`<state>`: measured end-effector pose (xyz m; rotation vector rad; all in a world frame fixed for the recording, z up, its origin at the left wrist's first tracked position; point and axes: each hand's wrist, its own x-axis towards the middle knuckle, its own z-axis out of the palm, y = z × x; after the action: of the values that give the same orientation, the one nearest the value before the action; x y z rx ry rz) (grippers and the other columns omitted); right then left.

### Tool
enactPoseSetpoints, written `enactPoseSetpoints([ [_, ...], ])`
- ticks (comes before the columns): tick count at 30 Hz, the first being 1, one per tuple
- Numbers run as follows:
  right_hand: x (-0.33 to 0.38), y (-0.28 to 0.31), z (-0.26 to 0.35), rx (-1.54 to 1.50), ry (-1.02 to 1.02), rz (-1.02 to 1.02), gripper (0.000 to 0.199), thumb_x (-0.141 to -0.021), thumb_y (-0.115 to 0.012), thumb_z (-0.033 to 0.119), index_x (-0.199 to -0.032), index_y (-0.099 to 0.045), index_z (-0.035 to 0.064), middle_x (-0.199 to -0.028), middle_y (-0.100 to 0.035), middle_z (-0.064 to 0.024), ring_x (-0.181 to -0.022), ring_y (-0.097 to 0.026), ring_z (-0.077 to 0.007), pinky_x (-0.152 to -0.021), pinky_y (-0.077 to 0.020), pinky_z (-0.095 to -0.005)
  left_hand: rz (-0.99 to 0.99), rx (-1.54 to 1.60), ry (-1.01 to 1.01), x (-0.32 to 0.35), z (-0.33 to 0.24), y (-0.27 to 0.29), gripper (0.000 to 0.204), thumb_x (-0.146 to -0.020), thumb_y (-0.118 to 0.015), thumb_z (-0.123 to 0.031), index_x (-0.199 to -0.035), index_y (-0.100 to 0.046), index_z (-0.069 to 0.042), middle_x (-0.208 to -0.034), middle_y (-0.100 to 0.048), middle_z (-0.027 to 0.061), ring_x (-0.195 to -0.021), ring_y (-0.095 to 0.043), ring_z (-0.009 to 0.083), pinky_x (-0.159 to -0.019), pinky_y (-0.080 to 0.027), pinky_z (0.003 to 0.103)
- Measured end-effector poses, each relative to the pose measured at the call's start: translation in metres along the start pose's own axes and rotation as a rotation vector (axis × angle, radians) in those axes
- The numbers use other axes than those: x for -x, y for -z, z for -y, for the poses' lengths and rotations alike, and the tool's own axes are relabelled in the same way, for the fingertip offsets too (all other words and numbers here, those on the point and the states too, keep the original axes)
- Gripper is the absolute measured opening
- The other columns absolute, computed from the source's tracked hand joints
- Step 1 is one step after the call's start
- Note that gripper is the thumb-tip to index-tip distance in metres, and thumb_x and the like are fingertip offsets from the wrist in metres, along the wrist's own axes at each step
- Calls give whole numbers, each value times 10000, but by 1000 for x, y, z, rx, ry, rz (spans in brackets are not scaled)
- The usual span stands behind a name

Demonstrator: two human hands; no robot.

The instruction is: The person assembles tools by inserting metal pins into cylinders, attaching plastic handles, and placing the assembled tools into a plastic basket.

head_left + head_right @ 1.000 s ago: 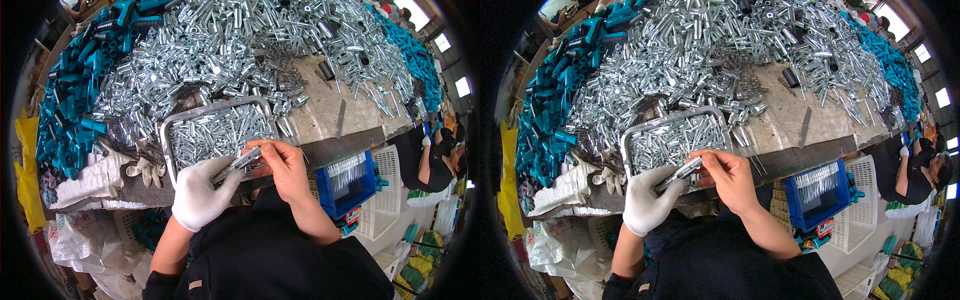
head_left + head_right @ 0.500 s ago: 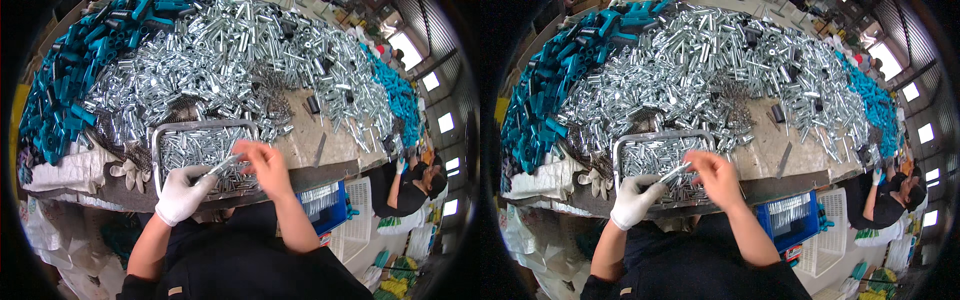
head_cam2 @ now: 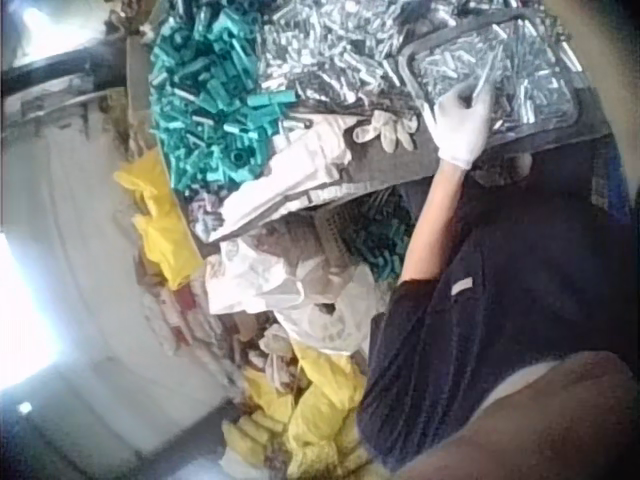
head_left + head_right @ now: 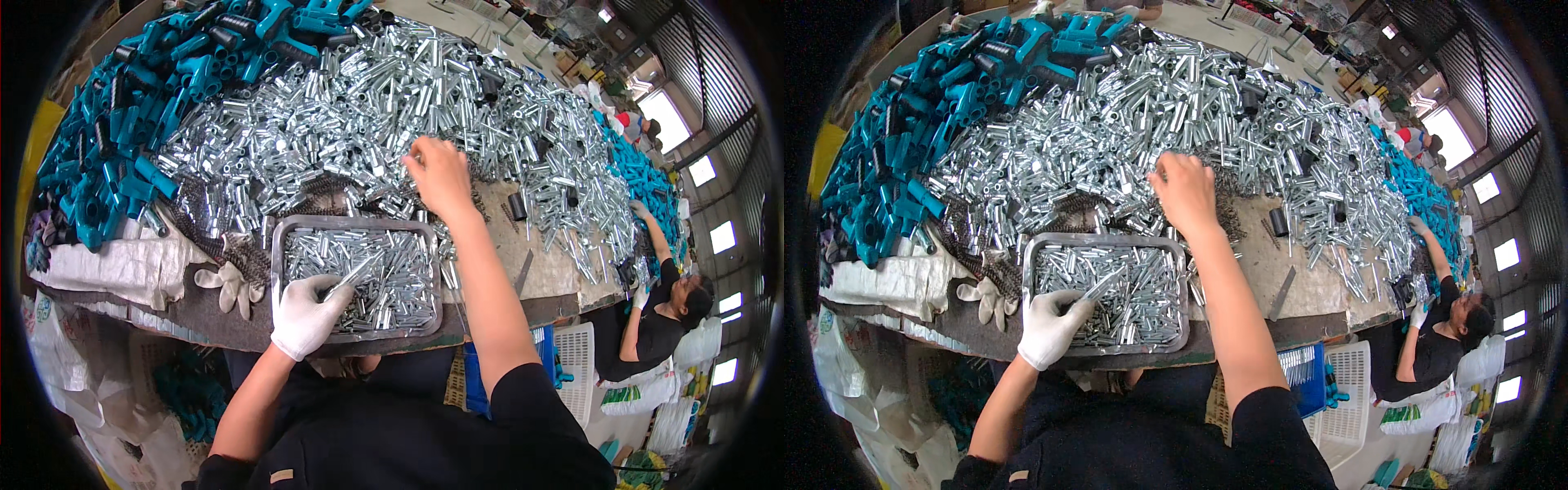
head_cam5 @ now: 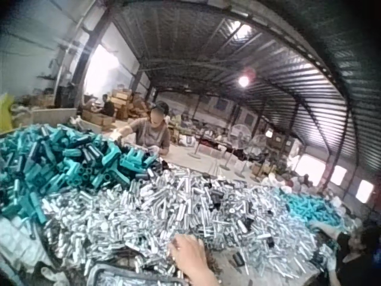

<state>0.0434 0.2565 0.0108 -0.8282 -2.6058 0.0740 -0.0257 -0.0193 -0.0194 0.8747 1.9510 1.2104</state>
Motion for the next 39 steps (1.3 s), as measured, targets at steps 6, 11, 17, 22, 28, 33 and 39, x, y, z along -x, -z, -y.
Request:
enactPoseSetpoints([
  [6,66,64,21,-536,-32,330,251,-891,-641,235,-1024,-609,25,-902,-628,-95,-746,-563,-229,-707,-457,-334,12,23,-4,-2,2,8,358,-820,-646,-317,-950,-713,9,-734,-685,156,-684,-672,198,-659,-500,320],
  [11,125,64,2,-591,-41,460,242,-880,-658,191,-1074,-635,49,-916,-636,-91,-765,-574,-203,-710,-455,-313,73,-21,-43,4,-16,15,324,-816,-643,-285,-945,-720,2,-716,-683,131,-654,-646,165,-637,-493,305],
  [17,145,72,19,-750,5,448,237,-801,-694,41,-1038,-676,42,-844,-610,-65,-757,-566,-154,-684,-443,-275,250,-140,-204,12,-28,24,313,-813,-628,-312,-923,-720,-34,-764,-672,190,-694,-677,284,-688,-526,368],
  [22,143,70,23,-744,-61,545,234,-789,-680,0,-1019,-688,41,-835,-613,-45,-725,-561,-130,-648,-446,-265,301,-192,-177,16,-33,36,378,-798,-612,-378,-901,-719,-31,-744,-658,207,-713,-672,326,-701,-526,394],
  [28,131,52,70,-821,67,667,254,-786,-719,35,-1037,-680,38,-875,-642,-55,-764,-589,-135,-678,-471,-259,317,-201,-204,20,-30,41,419,-816,-590,-407,-848,-704,-5,-746,-645,246,-757,-660,380,-735,-517,434],
  [33,69,66,94,-333,160,899,382,-770,-764,169,-1094,-650,2,-992,-676,-112,-838,-643,-211,-733,-503,-338,206,-115,-217,4,8,19,431,-829,-576,-389,-812,-683,28,-783,-645,272,-798,-652,412,-781,-512,458],
  [39,-24,19,219,-446,532,423,377,-803,-722,230,-1111,-638,29,-1067,-652,-159,-992,-621,-331,-843,-484,-388,146,50,-146,1,22,15,429,-859,-562,-397,-864,-666,19,-815,-641,284,-817,-644,425,-791,-498,469],
])
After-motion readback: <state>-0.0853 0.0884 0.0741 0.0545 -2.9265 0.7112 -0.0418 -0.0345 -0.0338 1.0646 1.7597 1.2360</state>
